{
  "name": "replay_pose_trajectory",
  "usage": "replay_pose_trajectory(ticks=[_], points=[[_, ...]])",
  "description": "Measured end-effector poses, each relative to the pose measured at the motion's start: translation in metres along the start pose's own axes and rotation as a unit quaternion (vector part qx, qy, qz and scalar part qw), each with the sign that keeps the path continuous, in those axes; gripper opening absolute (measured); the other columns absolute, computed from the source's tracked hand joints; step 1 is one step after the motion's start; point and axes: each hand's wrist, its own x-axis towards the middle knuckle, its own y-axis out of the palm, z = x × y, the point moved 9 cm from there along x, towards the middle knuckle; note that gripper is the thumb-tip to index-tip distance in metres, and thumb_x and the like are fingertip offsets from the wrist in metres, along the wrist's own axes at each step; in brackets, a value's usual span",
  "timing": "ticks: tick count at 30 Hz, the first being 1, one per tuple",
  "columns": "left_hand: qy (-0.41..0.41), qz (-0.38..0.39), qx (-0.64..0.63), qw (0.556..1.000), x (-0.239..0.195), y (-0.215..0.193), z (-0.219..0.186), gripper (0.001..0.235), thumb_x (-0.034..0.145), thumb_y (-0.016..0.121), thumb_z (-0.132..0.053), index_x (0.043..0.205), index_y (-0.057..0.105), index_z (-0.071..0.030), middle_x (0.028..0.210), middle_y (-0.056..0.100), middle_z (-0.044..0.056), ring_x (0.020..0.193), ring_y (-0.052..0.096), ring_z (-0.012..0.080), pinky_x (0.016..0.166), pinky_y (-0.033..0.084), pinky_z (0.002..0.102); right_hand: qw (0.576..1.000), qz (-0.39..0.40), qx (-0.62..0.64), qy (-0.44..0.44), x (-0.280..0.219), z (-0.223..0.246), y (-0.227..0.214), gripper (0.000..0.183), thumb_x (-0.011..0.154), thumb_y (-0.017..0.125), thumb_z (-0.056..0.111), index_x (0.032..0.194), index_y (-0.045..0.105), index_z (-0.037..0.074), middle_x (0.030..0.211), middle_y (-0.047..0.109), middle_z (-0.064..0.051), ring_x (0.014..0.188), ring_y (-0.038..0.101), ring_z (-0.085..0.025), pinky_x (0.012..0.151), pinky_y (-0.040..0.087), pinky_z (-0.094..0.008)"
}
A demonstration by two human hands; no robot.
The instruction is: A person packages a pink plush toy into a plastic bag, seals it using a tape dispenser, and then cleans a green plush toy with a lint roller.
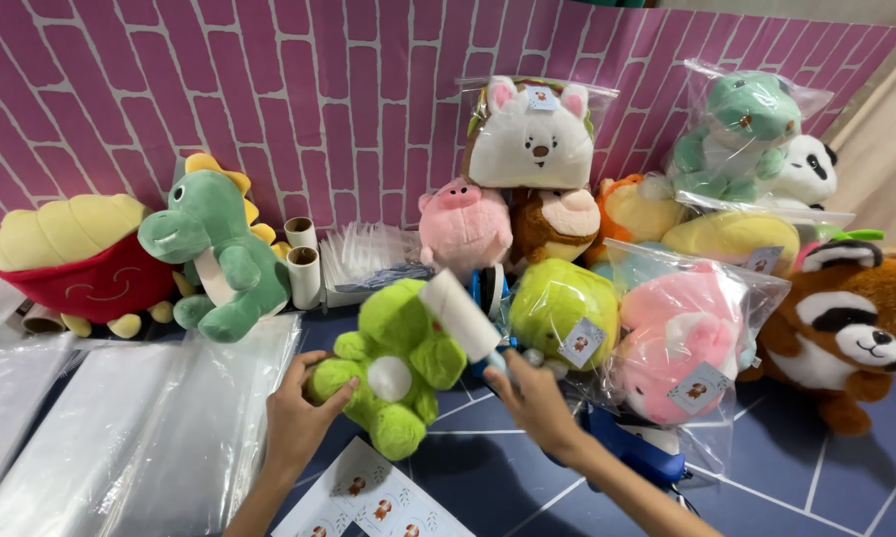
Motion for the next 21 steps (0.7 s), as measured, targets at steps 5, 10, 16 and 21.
replay_pose_trajectory(ticks=[5, 10, 16, 21], points=[[0.029, 0.005, -0.017, 0.999, -0.013, 0.014, -0.016, 0.046, 0.08, 0.083, -0.03, 0.12, 0.069, -0.015, 0.106, 0.076, 0.001, 0.088, 0.072, 0.0116, 0.072, 0.062, 0.024, 0.994, 0.054, -0.073, -0.065, -0.061, -0.005, 0.065, 0.022, 0.103, 0.062, 0.032, 0.108, 0.055, 0.011, 0.066, 0.065, -0.004, 0.048, 0.058, -0.021, 0.044, 0.039, -0.035], [0.007, 0.03, -0.043, 0.999, -0.027, 0.021, -0.005, 0.056, 0.083, 0.078, -0.033, 0.133, 0.062, -0.014, 0.122, 0.074, 0.006, 0.108, 0.074, 0.0172, 0.09, 0.064, 0.029, 0.993, -0.052, -0.079, -0.075, -0.056, -0.023, 0.051, 0.035, 0.1, 0.061, 0.034, 0.123, 0.059, 0.007, 0.071, 0.072, -0.007, 0.051, 0.066, -0.025, 0.047, 0.044, -0.04], [0.006, -0.024, -0.03, 0.999, -0.039, 0.036, 0.033, 0.065, 0.085, 0.074, -0.031, 0.144, 0.05, -0.017, 0.138, 0.064, 0.006, 0.123, 0.065, 0.0249, 0.097, 0.057, 0.039, 0.99, -0.001, -0.096, -0.107, -0.068, -0.003, 0.07, 0.023, 0.101, 0.066, 0.03, 0.104, 0.054, 0.01, 0.066, 0.065, -0.008, 0.048, 0.058, -0.027, 0.044, 0.039, -0.04], [0.055, -0.018, -0.005, 0.998, -0.041, 0.039, 0.023, 0.056, 0.089, 0.072, -0.038, 0.135, 0.054, -0.014, 0.123, 0.069, 0.007, 0.109, 0.071, 0.0215, 0.083, 0.063, 0.034, 0.984, -0.069, -0.146, -0.076, -0.047, -0.032, 0.047, 0.025, 0.099, 0.065, 0.033, 0.105, 0.059, 0.009, 0.06, 0.059, -0.001, 0.042, 0.048, -0.012, 0.04, 0.032, -0.032]])
